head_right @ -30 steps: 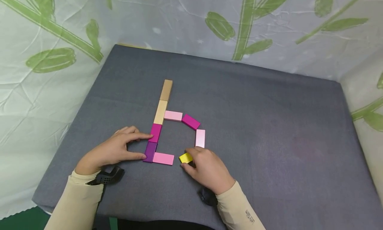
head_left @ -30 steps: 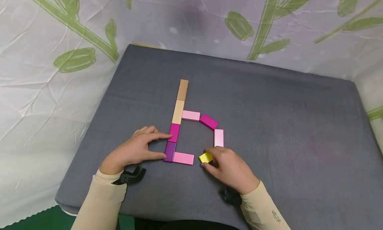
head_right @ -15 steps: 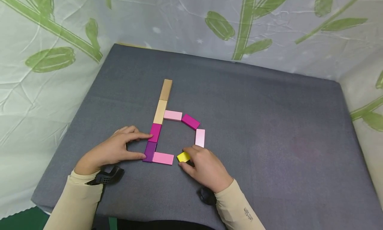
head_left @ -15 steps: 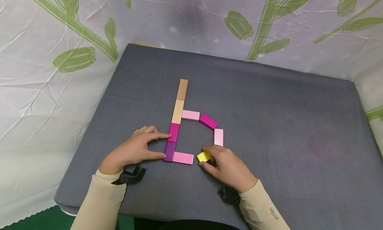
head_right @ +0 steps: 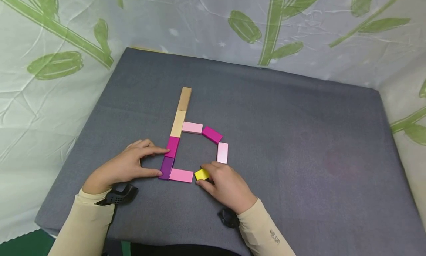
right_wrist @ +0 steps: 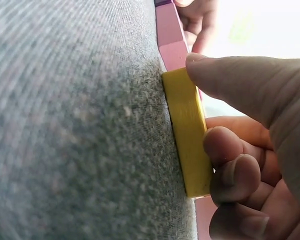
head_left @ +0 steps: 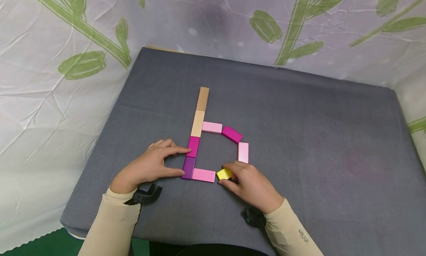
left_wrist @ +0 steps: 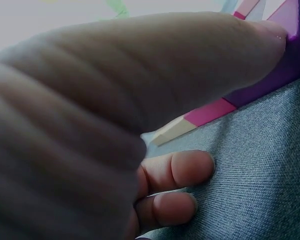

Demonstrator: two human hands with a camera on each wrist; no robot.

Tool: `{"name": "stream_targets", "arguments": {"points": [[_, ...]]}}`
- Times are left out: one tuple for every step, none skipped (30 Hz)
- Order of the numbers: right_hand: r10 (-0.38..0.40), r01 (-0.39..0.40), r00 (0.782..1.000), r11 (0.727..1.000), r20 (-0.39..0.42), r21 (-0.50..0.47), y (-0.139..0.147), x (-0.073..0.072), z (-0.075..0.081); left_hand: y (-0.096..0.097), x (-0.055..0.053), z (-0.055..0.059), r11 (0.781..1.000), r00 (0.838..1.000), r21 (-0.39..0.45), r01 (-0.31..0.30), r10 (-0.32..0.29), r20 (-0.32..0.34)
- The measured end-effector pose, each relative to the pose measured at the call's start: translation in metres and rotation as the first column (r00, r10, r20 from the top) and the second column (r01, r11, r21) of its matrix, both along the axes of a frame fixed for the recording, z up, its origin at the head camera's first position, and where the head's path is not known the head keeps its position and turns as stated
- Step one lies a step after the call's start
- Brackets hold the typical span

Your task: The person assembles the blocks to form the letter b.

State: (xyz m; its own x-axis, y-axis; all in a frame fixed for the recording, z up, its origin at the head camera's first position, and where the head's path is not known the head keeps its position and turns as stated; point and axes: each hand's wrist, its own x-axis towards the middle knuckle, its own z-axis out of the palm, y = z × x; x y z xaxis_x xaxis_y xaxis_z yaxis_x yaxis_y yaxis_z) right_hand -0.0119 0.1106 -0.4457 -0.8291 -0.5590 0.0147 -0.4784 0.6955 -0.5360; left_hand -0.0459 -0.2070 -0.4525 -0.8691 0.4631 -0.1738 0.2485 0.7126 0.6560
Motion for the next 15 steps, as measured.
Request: {"name": "stream_targets", "arguments": {"points": [[-0.002,0.002,1.0,1.0,0.002,0.0,0.0,-0.0001,-0.0001,0.0001,-0.0002,0.0,1.0,1.0,-0.001,0.001,-0.001,-0.001],[-0.005,0.005,1.0,1.0,0.004,0.0,-0.0001,-0.0003,-0.0001,0.0002,-0.0003,-0.0001,1.0,1.0,-0.001,0.002,-0.002,-0.002],[-0.007,0.007,1.0,1.0,0.006,-0.001,-0.0002,-0.0004,-0.0002,0.0002,-0.0004,-0.0001,1.0,1.0,-0.001,0.003,-0.003,-0.002],[-0.008,0.008,1.0,1.0,0.007,-0.002,-0.0004,-0.0005,-0.0002,0.0002,-0.0005,-0.0003,1.0,1.0,-0.002,0.004,-0.004,-0.003],[-0.009,0.009,1.0,1.0,0.008,-0.003,-0.0006,-0.0006,-0.0004,0.0002,-0.0006,-0.0004,1.0,1.0,-0.002,0.004,-0.004,-0.003],[-0.01,0.01,1.0,1.0,0.009,-0.005,-0.0009,-0.0007,-0.0005,0.0001,-0.0007,-0.0006,1.0,1.0,-0.003,0.005,-0.005,-0.004],[-0.01,0.01,1.0,1.0,0.011,-0.006,-0.0012,-0.0008,-0.0006,0.0,-0.0008,-0.0009,1.0,1.0,-0.005,0.006,-0.006,-0.003],[-0.009,0.01,1.0,1.0,0.01,-0.008,-0.0014,-0.0008,-0.0005,-0.0001,-0.0008,-0.001,1.0,1.0,-0.005,0.007,-0.007,-0.002],[-0.009,0.009,1.0,1.0,0.01,-0.009,-0.0015,-0.0007,-0.0004,-0.0002,-0.0008,-0.0012,1.0,1.0,-0.006,0.008,-0.008,-0.002],[-0.008,0.008,1.0,1.0,0.01,-0.01,-0.0018,-0.0007,-0.0004,-0.0003,-0.0009,-0.0012,1.0,1.0,-0.007,0.009,-0.009,-0.002],[-0.006,0.006,1.0,1.0,0.009,-0.012,-0.002,-0.0007,-0.0003,-0.0004,-0.0009,-0.0012,1.0,1.0,-0.007,0.009,-0.009,0.0],[-0.005,0.005,1.0,1.0,0.01,-0.012,-0.0022,-0.0007,-0.0001,-0.0004,-0.001,-0.0012,1.0,1.0,-0.007,0.011,-0.011,0.001],[-0.004,0.004,1.0,1.0,0.01,-0.013,-0.0023,-0.0007,0.0001,-0.0005,-0.0011,-0.0011,1.0,1.0,-0.006,0.011,-0.011,0.001],[-0.002,0.002,1.0,1.0,0.01,-0.013,-0.0025,-0.0008,0.0003,-0.0004,-0.0012,-0.001,1.0,1.0,-0.006,0.012,-0.012,0.001],[-0.002,0.002,1.0,1.0,0.009,-0.012,-0.0026,-0.001,0.0004,-0.0004,-0.0014,-0.0009,1.0,1.0,-0.006,0.012,-0.012,-0.001]]}}
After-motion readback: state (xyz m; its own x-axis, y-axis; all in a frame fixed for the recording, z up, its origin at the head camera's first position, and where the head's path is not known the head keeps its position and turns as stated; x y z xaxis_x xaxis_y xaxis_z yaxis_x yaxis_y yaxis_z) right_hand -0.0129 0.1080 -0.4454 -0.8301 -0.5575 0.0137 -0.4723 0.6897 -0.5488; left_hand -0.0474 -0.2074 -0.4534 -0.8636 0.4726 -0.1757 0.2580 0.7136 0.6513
